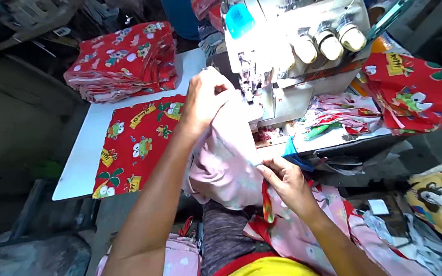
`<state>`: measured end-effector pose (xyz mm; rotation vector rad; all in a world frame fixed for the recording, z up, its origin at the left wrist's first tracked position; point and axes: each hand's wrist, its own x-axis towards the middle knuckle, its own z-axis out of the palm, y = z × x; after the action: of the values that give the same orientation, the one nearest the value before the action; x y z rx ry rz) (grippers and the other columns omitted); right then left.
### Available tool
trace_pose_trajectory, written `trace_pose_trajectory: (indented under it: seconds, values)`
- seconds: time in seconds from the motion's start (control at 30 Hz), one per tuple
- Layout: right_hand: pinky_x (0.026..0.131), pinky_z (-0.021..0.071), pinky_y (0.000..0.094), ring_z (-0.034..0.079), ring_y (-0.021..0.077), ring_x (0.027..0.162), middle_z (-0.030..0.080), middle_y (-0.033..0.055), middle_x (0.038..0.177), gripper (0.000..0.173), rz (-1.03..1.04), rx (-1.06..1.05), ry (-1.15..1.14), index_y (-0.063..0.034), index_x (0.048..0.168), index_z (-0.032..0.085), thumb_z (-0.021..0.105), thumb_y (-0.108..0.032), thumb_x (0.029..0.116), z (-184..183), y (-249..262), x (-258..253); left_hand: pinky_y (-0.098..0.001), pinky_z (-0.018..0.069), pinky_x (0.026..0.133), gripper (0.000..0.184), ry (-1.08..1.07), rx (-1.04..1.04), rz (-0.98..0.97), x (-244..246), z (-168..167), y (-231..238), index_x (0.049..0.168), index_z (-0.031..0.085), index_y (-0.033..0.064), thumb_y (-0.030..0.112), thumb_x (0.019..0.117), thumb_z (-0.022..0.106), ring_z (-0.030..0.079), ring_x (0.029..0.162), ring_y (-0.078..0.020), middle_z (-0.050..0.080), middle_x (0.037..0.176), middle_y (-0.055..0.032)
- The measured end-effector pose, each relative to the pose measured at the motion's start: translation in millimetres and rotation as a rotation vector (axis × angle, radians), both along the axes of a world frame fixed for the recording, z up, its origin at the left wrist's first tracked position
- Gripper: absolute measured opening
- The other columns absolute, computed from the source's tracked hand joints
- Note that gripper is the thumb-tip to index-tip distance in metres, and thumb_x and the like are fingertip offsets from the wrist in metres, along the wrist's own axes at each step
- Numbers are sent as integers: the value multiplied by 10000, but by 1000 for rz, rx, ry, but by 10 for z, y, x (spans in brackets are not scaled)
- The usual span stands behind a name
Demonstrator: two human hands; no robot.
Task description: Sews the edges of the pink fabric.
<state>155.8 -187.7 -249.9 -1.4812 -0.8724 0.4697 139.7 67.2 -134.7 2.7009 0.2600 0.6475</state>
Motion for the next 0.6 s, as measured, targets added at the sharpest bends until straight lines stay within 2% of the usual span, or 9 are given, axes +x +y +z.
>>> trace_pose_trajectory:
  seconds: [0.1, 0.17, 0.2, 0.23, 0.3, 0.4, 0.5, 0.6]
  values:
    - [709, 556, 152, 660, -31, 766, 720, -32, 894, 209, 33, -34, 91, -16, 1153, 633, 573, -179, 1037, -40, -18, -10, -386, 483, 796, 184, -94, 108, 118, 40, -110, -222, 948, 688, 8, 184, 917, 735, 605, 865, -256, 617, 942, -154]
    - [741, 572, 160, 685, -17, 812, 746, -9, 954, 272, 72, -31, 117, 19, 1229, 634, 568, -165, 1040, -53, -14, -11, -402, 515, 728, 161, -98, 211, 165, -14, -141, -375, 966, 694, 16, 176, 967, 673, 638, 836, -271, 632, 929, -152]
    - [768, 580, 162, 694, -14, 838, 752, 2, 972, 279, 87, -30, 108, 27, 1226, 653, 565, -165, 1044, -65, -14, -3, -436, 529, 751, 176, -76, 261, 172, -82, -155, -455, 1006, 706, 18, 174, 1004, 624, 666, 894, -304, 659, 962, -162]
    - [750, 568, 154, 679, -18, 813, 741, 0, 937, 250, 92, -27, 93, 16, 1168, 685, 560, -160, 1043, -83, -14, 3, -467, 513, 805, 212, -50, 288, 164, -175, -171, -539, 1083, 711, 14, 172, 1040, 576, 657, 987, -337, 669, 1034, -177]
    - [703, 543, 133, 643, -31, 762, 711, -16, 879, 225, 119, -33, 79, -16, 1088, 706, 546, -168, 1048, -107, -50, 24, -474, 495, 934, 276, -56, 264, 182, -330, -278, -631, 1188, 729, 40, 193, 1064, 536, 628, 1151, -331, 684, 1201, -163]
    - [670, 520, 119, 617, -44, 733, 689, -31, 850, 241, 156, -61, 102, -40, 1087, 696, 525, -209, 1065, -145, -168, 30, -479, 435, 1090, 363, -80, 208, 188, -544, -501, -731, 1301, 711, 99, 298, 1076, 508, 562, 1323, -318, 648, 1378, -125]
    - [691, 537, 116, 636, -51, 760, 706, -27, 874, 231, 160, -63, 151, -33, 1123, 685, 527, -190, 1064, -151, -273, -9, -453, 396, 1116, 411, -93, 205, 170, -602, -570, -812, 1346, 681, 98, 351, 1068, 516, 514, 1355, -313, 614, 1407, -139]
    - [729, 562, 133, 661, -39, 806, 723, -27, 930, 236, 130, -54, 185, -31, 1172, 682, 536, -178, 1060, -119, -337, -33, -412, 405, 1076, 422, -109, 224, 153, -534, -572, -850, 1341, 685, 100, 374, 1052, 543, 522, 1314, -299, 613, 1379, -141]
